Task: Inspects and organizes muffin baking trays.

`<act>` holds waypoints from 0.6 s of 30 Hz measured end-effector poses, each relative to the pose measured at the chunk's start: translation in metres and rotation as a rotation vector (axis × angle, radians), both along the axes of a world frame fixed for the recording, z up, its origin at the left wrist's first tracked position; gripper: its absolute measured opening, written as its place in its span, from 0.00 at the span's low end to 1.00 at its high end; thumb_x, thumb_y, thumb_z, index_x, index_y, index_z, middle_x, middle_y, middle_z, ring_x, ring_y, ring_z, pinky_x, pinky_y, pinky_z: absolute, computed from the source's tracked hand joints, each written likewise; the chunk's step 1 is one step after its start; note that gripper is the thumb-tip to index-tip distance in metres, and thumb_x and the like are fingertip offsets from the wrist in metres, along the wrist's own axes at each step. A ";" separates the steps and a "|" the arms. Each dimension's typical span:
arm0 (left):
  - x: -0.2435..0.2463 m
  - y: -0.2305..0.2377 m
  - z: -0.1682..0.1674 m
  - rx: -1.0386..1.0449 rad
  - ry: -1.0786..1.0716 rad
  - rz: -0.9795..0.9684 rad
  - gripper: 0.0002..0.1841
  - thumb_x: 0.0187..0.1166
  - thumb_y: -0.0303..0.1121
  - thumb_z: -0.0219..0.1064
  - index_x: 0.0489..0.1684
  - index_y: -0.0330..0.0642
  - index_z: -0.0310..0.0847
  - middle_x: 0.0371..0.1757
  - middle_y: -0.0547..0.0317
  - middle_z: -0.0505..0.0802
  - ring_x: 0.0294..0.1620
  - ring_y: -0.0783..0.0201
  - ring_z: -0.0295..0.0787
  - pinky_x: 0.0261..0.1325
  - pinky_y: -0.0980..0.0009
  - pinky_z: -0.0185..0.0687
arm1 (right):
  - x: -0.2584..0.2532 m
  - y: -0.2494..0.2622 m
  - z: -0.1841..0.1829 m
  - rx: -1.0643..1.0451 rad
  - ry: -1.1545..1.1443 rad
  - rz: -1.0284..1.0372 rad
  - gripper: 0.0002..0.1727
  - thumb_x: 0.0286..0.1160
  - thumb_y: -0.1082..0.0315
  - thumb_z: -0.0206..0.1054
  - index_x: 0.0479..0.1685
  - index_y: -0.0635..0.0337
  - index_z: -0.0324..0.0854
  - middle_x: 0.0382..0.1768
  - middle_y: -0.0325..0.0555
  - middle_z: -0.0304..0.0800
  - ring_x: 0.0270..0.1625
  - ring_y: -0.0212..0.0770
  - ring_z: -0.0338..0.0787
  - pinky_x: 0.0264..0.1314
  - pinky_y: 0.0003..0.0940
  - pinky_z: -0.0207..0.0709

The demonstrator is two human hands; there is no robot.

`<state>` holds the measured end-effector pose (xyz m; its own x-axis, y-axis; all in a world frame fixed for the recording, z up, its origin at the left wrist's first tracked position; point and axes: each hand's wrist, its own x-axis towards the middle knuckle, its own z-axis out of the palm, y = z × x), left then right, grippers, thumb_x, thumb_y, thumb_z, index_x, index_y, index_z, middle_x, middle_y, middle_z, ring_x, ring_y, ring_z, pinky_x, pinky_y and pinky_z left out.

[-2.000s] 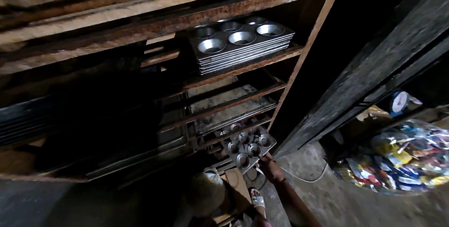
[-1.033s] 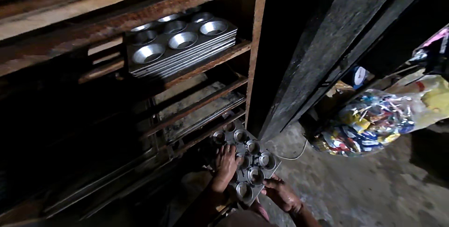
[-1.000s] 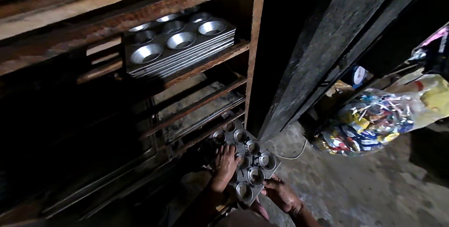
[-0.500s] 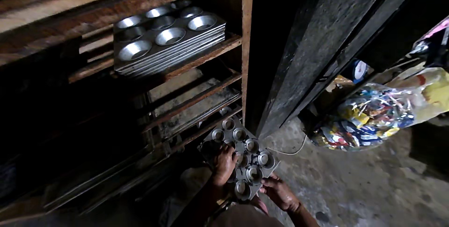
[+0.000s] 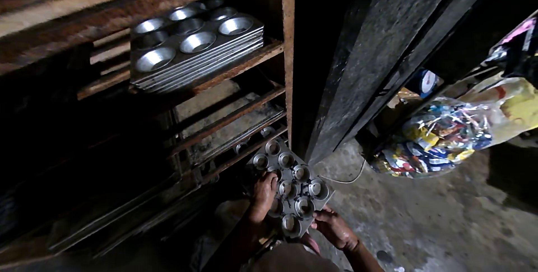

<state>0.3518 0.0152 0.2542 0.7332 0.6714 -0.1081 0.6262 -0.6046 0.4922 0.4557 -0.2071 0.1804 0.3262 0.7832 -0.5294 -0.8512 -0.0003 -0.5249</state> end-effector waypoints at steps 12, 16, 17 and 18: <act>-0.013 0.005 -0.007 0.050 -0.033 -0.286 0.19 0.85 0.31 0.60 0.71 0.54 0.87 0.76 0.44 0.84 0.77 0.43 0.78 0.81 0.47 0.68 | 0.001 -0.002 -0.005 0.057 0.083 -0.045 0.21 0.73 0.80 0.57 0.65 0.60 0.73 0.48 0.54 0.94 0.43 0.46 0.95 0.46 0.42 0.91; -0.016 0.000 -0.005 0.273 0.118 -0.399 0.19 0.84 0.33 0.62 0.70 0.60 0.87 0.76 0.49 0.85 0.73 0.40 0.82 0.76 0.41 0.69 | 0.001 -0.003 -0.009 0.071 0.082 -0.054 0.20 0.70 0.79 0.58 0.63 0.60 0.75 0.46 0.53 0.93 0.40 0.44 0.94 0.45 0.41 0.90; -0.018 0.001 -0.006 0.320 0.121 -0.416 0.18 0.83 0.33 0.63 0.69 0.60 0.88 0.75 0.49 0.87 0.71 0.40 0.84 0.74 0.41 0.71 | 0.001 -0.003 -0.009 0.075 0.086 -0.051 0.20 0.70 0.80 0.58 0.63 0.60 0.76 0.46 0.54 0.93 0.41 0.45 0.95 0.46 0.42 0.91; -0.021 0.002 -0.007 0.337 0.130 -0.425 0.18 0.83 0.33 0.64 0.68 0.59 0.89 0.74 0.49 0.87 0.70 0.40 0.84 0.73 0.41 0.72 | 0.000 -0.003 -0.009 0.083 0.088 -0.045 0.20 0.70 0.80 0.58 0.63 0.60 0.75 0.47 0.54 0.93 0.42 0.46 0.95 0.47 0.42 0.91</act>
